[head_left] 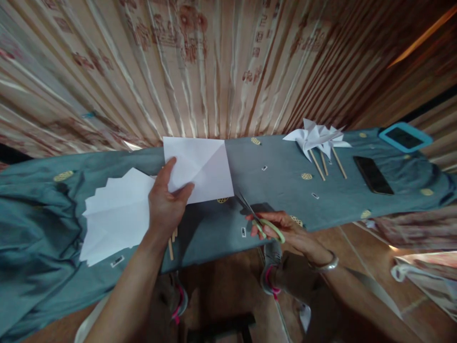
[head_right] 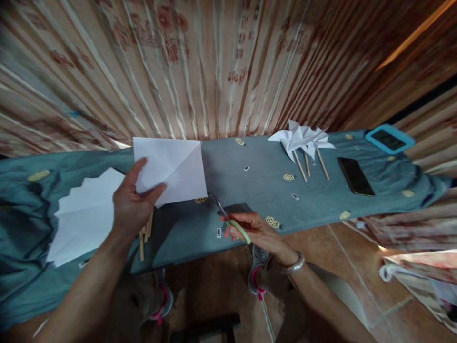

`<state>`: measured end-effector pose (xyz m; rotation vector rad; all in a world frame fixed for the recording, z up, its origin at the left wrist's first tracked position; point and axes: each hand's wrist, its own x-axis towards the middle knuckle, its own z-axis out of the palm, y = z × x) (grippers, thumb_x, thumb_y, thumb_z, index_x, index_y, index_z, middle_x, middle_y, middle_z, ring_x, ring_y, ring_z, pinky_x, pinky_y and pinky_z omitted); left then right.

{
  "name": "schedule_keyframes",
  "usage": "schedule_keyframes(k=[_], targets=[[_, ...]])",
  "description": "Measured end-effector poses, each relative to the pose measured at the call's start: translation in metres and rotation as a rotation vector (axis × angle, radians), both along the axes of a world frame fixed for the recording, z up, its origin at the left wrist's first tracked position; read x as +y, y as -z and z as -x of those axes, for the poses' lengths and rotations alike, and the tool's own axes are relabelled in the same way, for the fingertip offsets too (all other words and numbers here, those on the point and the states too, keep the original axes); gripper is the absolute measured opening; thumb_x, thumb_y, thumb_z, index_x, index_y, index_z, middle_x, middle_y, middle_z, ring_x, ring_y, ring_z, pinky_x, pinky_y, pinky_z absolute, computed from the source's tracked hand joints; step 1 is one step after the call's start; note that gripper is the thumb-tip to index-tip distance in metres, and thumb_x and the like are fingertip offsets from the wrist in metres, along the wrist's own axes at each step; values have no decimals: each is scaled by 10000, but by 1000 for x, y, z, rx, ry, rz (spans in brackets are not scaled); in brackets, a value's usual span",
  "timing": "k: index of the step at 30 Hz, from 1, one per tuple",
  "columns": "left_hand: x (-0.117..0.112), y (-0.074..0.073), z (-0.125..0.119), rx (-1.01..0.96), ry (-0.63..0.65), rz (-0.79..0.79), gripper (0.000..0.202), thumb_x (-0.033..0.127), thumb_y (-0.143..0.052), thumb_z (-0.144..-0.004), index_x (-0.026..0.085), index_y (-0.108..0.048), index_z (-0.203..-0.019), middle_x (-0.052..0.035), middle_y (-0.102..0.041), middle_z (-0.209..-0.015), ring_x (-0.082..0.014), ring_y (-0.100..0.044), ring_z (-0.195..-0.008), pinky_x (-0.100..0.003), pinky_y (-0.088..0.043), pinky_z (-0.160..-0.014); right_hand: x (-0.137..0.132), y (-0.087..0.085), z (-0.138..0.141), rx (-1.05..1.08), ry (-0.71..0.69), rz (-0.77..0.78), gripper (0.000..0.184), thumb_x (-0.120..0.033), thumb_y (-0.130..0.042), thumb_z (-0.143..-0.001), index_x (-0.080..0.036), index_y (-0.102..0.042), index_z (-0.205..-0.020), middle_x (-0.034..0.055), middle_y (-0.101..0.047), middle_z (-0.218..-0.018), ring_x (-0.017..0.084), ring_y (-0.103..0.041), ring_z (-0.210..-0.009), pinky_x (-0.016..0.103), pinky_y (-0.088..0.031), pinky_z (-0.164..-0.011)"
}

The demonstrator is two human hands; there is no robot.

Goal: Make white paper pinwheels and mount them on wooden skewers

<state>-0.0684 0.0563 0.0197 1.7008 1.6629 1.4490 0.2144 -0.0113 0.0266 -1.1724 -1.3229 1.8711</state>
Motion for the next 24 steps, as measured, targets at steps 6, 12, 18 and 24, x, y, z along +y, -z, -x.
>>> schedule_keyframes(k=[6,12,18,24], targets=[[1,3,-4,31,41,15,655,229,-729,-727,254,-503,-1341,-59,-586,-1325,-260,-560,-1224,-431,-436,-1074,-2,1,-2,38,-33,-9,498,-499,-713,-769,-147,-678,-1120,40,-672,-829,99,-576,-675,233,-486,-636],[-1,3,-7,53,91,19,675,215,-745,-704,262,-513,-1336,-49,-580,-1344,-267,-541,-1249,-455,-403,-1098,0,-2,1,37,-18,14,570,-537,-737,-723,-128,-676,-1115,37,-669,-814,103,-577,-681,239,-482,-643],[-1,7,-9,44,129,10,674,224,-737,-714,269,-505,-1345,-40,-581,-1348,-260,-550,-1240,-433,-423,-1086,3,-3,1,-7,-41,-7,557,-567,-720,-720,-143,-691,-1081,22,-672,-795,92,-566,-666,220,-461,-618],[-3,5,-10,71,137,3,670,222,-733,-725,268,-496,-1350,-33,-578,-1360,-244,-548,-1245,-410,-423,-1085,3,2,0,-4,-66,-29,577,-552,-707,-747,-121,-671,-1130,41,-671,-811,104,-572,-679,234,-466,-623]])
